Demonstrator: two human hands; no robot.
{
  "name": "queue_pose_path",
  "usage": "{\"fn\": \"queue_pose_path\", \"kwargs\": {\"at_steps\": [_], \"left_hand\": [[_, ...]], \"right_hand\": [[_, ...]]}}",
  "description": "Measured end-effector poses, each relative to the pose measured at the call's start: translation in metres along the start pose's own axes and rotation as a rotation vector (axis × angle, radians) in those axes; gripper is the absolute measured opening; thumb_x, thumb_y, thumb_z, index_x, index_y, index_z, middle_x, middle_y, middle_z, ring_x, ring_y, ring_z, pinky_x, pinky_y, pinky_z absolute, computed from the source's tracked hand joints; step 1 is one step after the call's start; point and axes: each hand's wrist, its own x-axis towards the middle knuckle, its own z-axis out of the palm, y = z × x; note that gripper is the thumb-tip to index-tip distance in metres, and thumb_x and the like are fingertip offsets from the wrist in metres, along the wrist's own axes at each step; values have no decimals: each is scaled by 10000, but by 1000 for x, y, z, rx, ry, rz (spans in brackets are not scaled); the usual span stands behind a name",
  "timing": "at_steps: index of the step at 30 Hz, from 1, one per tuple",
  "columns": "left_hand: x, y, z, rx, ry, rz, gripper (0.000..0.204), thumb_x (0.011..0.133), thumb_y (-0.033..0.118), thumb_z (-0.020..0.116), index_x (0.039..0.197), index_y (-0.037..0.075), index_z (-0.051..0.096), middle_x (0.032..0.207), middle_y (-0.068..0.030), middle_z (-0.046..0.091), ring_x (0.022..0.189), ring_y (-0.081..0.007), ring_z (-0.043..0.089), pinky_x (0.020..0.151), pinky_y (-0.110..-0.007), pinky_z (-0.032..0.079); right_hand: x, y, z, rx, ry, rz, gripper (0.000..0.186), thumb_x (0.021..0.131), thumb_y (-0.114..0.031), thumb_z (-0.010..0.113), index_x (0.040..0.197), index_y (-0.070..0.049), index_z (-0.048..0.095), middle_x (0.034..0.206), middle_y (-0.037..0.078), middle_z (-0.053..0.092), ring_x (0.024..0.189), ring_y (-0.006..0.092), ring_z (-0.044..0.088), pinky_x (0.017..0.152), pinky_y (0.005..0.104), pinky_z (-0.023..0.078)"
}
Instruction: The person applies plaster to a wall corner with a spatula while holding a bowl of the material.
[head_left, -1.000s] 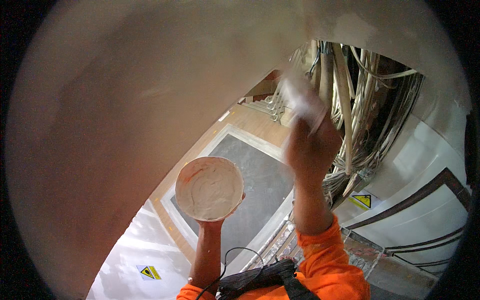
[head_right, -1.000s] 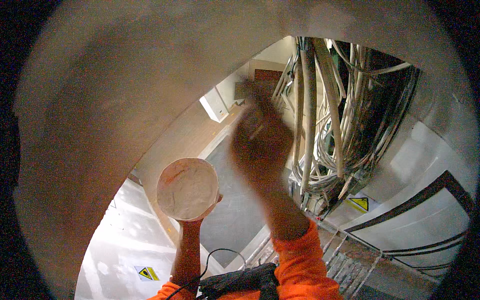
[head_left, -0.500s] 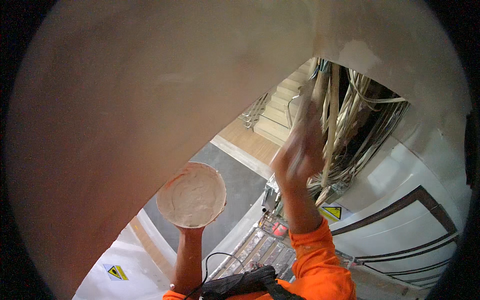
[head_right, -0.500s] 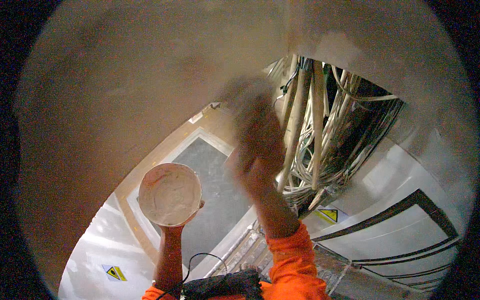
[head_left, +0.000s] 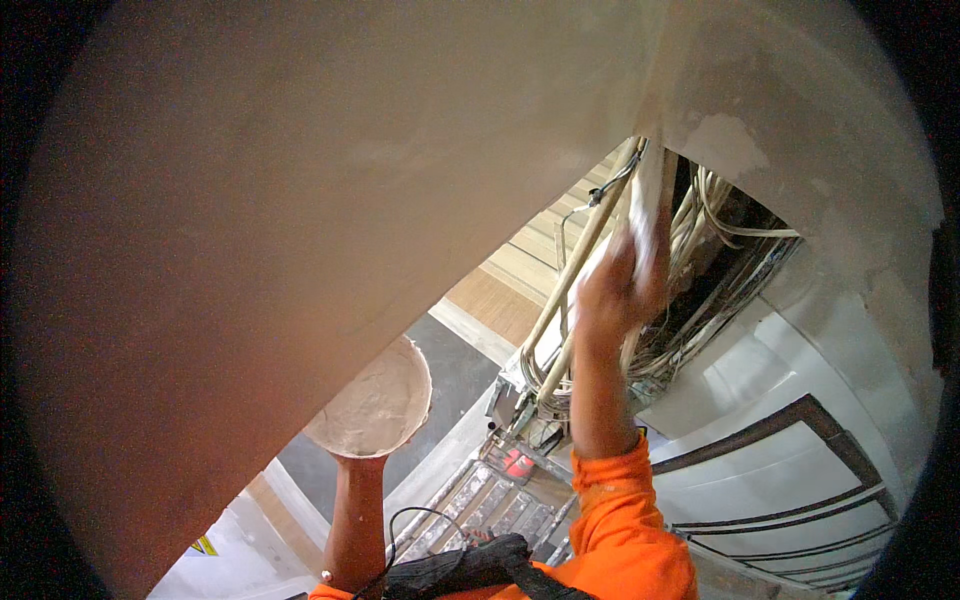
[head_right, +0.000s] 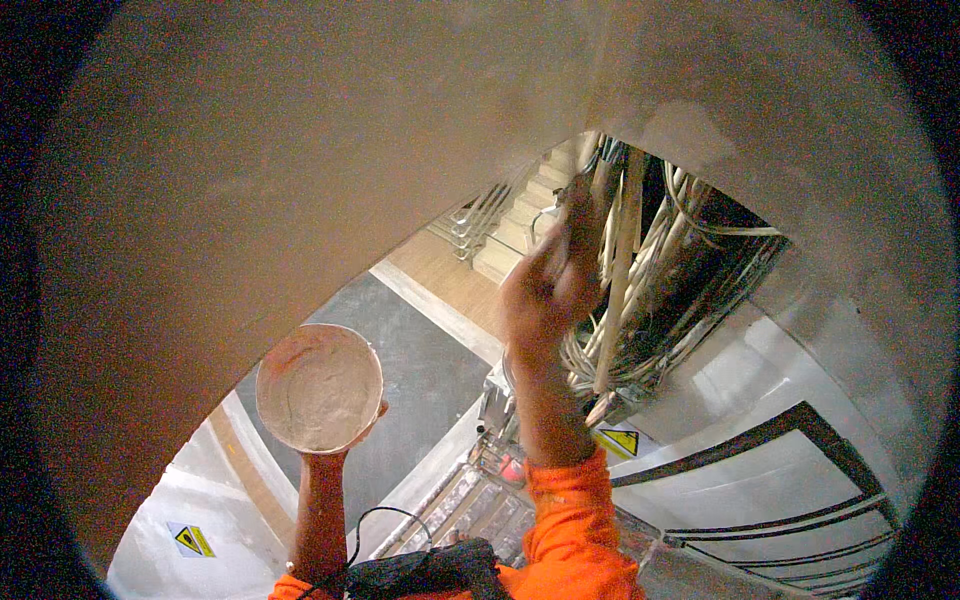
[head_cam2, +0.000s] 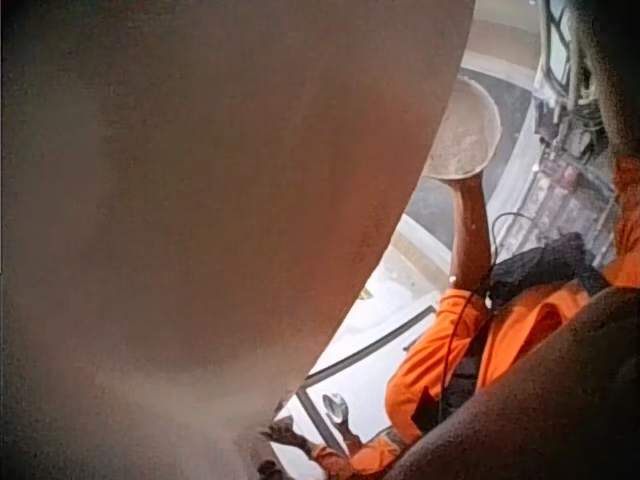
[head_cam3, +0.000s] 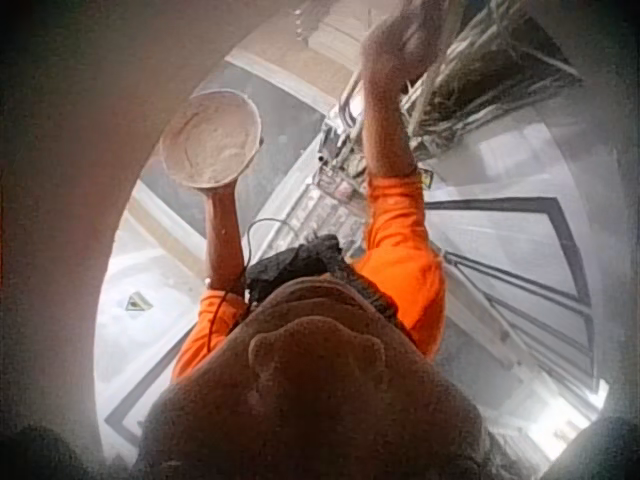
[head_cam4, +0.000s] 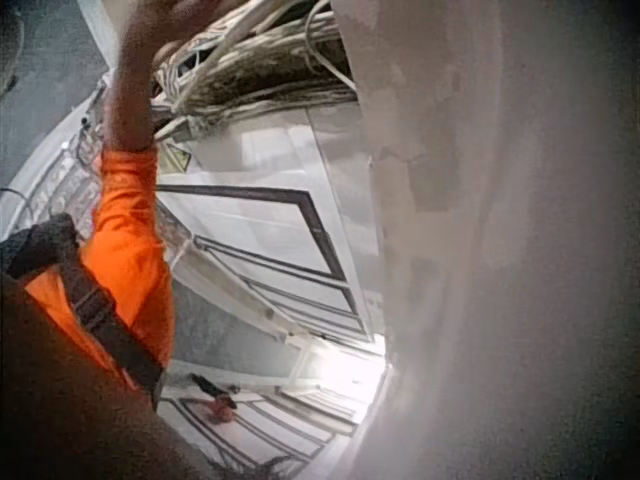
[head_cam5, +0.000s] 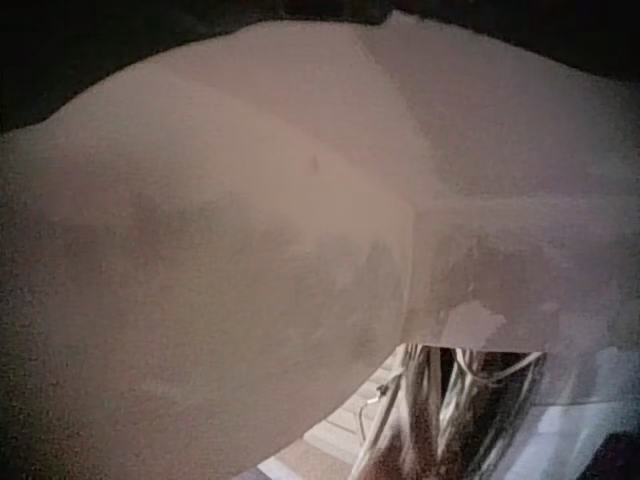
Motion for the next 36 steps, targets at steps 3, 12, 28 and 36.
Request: {"fn": "queue_pose_path", "kwargs": {"at_steps": [3, 12, 28, 36], "left_hand": [[2, -10, -10, -87, -10, -5, 949, 623, 583, 688, 1371, 238, 216, 1372, -54, 331, 1274, -253, 292, 1056, -467, 231], [5, -3, -18, 278, 9, 69, 946, 627, 599, 672, 1372, 238, 212, 1375, -54, 325, 1275, -254, 289, 1056, -468, 232], [-14, 35, -17, 1023, -87, 195, 942, 635, 630, 640, 1373, 238, 205, 1381, -54, 312, 1278, -257, 282, 1055, -471, 233], [-36, 55, -30, 1374, -158, 264, 940, 639, 645, 624, 1373, 238, 201, 1383, -54, 305, 1279, -259, 279, 1054, -472, 234]], "right_hand": [[26, 59, 31, -123, 181, -50, 380, 749, 65, 407, 1098, 47, 555, 1111, 213, 574, 998, 325, 581, 854, 352, 449], [-35, -69, 2, 5, -151, -348, 379, 891, -138, 402, 1205, 68, 454, 1218, 257, 476, 1141, 379, 467, 969, 428, 364], [7, -31, 9, -16, 36, -134, 450, 759, 26, 342, 1178, 48, 504, 1179, 202, 538, 1104, 301, 523, 960, 359, 380], [-107, -200, -66, 244, -370, -378, 297, 822, -199, 538, 1060, -32, 597, 1160, 226, 524, 1121, 396, 469, 930, 549, 362]]}}
